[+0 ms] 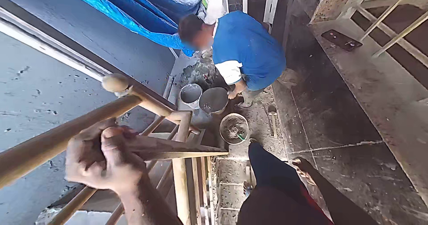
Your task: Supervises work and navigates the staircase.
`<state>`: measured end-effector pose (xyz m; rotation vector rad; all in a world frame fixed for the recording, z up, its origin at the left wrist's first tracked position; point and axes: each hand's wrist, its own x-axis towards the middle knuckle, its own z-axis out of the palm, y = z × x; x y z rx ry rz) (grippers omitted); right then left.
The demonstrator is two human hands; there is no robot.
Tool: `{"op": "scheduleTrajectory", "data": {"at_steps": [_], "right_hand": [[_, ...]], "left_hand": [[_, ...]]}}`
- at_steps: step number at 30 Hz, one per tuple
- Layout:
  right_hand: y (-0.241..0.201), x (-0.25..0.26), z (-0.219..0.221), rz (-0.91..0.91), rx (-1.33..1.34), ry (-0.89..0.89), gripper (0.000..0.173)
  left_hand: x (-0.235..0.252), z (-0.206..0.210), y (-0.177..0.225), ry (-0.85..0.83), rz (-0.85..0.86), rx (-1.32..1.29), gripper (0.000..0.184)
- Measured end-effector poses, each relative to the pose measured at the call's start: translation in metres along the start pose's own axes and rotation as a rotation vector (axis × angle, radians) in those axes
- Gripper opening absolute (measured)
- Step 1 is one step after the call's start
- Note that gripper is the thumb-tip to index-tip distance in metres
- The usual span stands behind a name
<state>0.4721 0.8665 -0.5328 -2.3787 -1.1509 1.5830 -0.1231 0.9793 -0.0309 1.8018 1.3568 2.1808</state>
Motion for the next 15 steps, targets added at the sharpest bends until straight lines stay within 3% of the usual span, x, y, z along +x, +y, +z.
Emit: {"op": "scheduleTrajectory", "data": {"at_steps": [8, 15], "right_hand": [[-0.146, 0.102, -0.032, -0.058, -0.022, -0.176, 0.046], [-0.24, 0.139, -0.097, -0.094, -0.137, -0.267, 0.045]], "left_hand": [[0.023, 0.068, -0.021, -0.006, -0.153, -0.011, 0.022], [0.047, 0.122, -0.034, -0.097, -0.104, 0.126, 0.019]]}}
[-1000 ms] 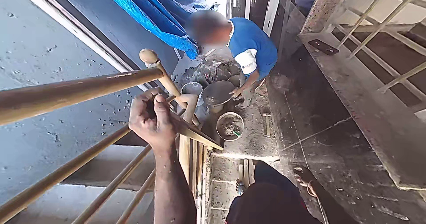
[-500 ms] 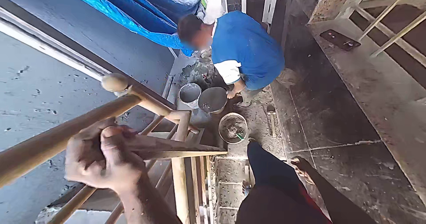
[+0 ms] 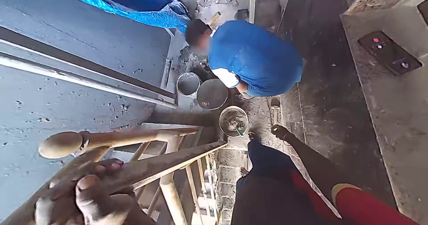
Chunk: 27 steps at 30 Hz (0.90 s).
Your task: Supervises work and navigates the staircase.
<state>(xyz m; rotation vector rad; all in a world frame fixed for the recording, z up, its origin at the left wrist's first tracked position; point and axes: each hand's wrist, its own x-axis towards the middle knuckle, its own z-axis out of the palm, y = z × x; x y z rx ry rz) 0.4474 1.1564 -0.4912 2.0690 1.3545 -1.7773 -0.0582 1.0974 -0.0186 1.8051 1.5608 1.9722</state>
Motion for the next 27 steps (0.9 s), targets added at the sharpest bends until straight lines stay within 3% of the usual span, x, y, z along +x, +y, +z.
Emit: {"op": "scheduleTrajectory", "data": {"at_steps": [3, 8, 18, 23, 27], "right_hand": [[-0.022, -0.001, -0.032, 0.01, -0.024, -0.002, 0.046], [-0.059, -0.002, -0.061, -0.002, -0.054, -0.011, 0.043], [-0.104, 0.009, -0.042, -0.103, -0.165, -0.135, 0.04], [-0.112, 0.009, -0.034, -0.133, -0.191, -0.152, 0.041], [-0.107, 0.015, -0.035, -0.139, -0.183, -0.161, 0.042]], "left_hand": [[0.001, 0.009, 0.013, -0.055, 0.002, -0.007, 0.019], [-0.003, 0.014, 0.033, 0.024, -0.002, 0.118, 0.021], [-0.023, -0.008, 0.059, 0.194, -0.094, 0.217, 0.03], [-0.027, -0.028, 0.066, 0.097, -0.076, 0.659, 0.033], [-0.01, -0.047, 0.084, -0.054, -0.334, 1.029, 0.037]]}}
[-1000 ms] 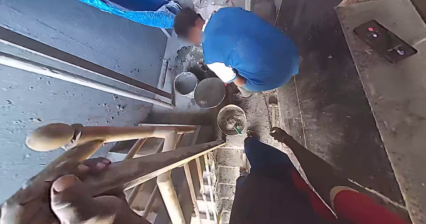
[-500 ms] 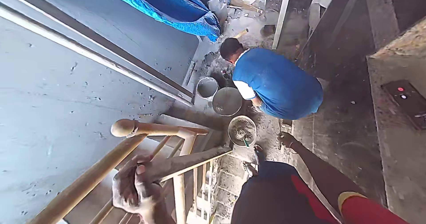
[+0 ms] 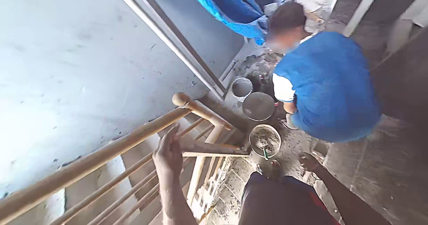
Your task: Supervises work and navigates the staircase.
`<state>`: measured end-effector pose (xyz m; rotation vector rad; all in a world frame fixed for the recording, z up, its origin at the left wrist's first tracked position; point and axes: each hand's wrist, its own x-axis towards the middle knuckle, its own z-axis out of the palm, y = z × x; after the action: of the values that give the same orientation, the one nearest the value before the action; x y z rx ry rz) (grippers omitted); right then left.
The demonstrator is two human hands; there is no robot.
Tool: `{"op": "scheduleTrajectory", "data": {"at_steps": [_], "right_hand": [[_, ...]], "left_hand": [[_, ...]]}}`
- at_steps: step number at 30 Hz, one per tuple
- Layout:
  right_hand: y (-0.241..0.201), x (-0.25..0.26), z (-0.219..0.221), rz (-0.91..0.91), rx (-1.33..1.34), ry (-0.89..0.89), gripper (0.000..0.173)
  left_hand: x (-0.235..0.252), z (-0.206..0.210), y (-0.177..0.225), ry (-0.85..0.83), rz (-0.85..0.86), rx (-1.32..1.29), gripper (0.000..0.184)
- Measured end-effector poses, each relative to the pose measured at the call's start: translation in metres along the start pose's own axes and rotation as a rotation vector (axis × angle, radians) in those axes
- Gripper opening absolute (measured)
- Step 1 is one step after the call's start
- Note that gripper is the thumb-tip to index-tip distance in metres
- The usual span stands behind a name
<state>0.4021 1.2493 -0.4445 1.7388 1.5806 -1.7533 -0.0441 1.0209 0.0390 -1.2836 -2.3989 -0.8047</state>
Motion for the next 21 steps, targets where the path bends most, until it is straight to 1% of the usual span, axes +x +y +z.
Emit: {"op": "scheduleTrajectory", "data": {"at_steps": [3, 4, 6, 10, 14, 16, 19, 21], "right_hand": [[0.007, -0.001, -0.004, 0.054, 0.002, 0.031, 0.038], [0.011, -0.004, -0.006, 0.067, 0.011, 0.034, 0.039], [0.014, -0.008, -0.006, 0.075, 0.04, 0.035, 0.038], [0.016, -0.008, -0.005, 0.1, 0.033, 0.035, 0.039], [0.007, -0.011, -0.004, 0.105, 0.023, 0.04, 0.038], [-0.006, -0.017, -0.002, 0.096, 0.035, 0.043, 0.039], [-0.021, -0.016, -0.003, 0.078, 0.041, 0.052, 0.038], [-0.03, -0.013, 0.003, 0.077, 0.012, 0.04, 0.037]], "left_hand": [[0.014, -0.014, -0.002, -0.158, -0.106, 0.095, 0.038], [0.017, -0.014, -0.007, -0.188, -0.12, 0.09, 0.039], [0.024, -0.011, -0.019, -0.19, -0.148, 0.029, 0.037], [0.028, 0.005, -0.032, -0.025, -0.208, -0.222, 0.03], [0.024, 0.012, -0.032, 0.06, -0.239, -0.272, 0.032], [0.021, 0.017, -0.034, 0.131, -0.204, -0.302, 0.03], [0.021, 0.031, -0.039, 0.249, -0.103, -0.389, 0.029], [0.017, 0.034, -0.042, 0.298, -0.089, -0.391, 0.029]]}}
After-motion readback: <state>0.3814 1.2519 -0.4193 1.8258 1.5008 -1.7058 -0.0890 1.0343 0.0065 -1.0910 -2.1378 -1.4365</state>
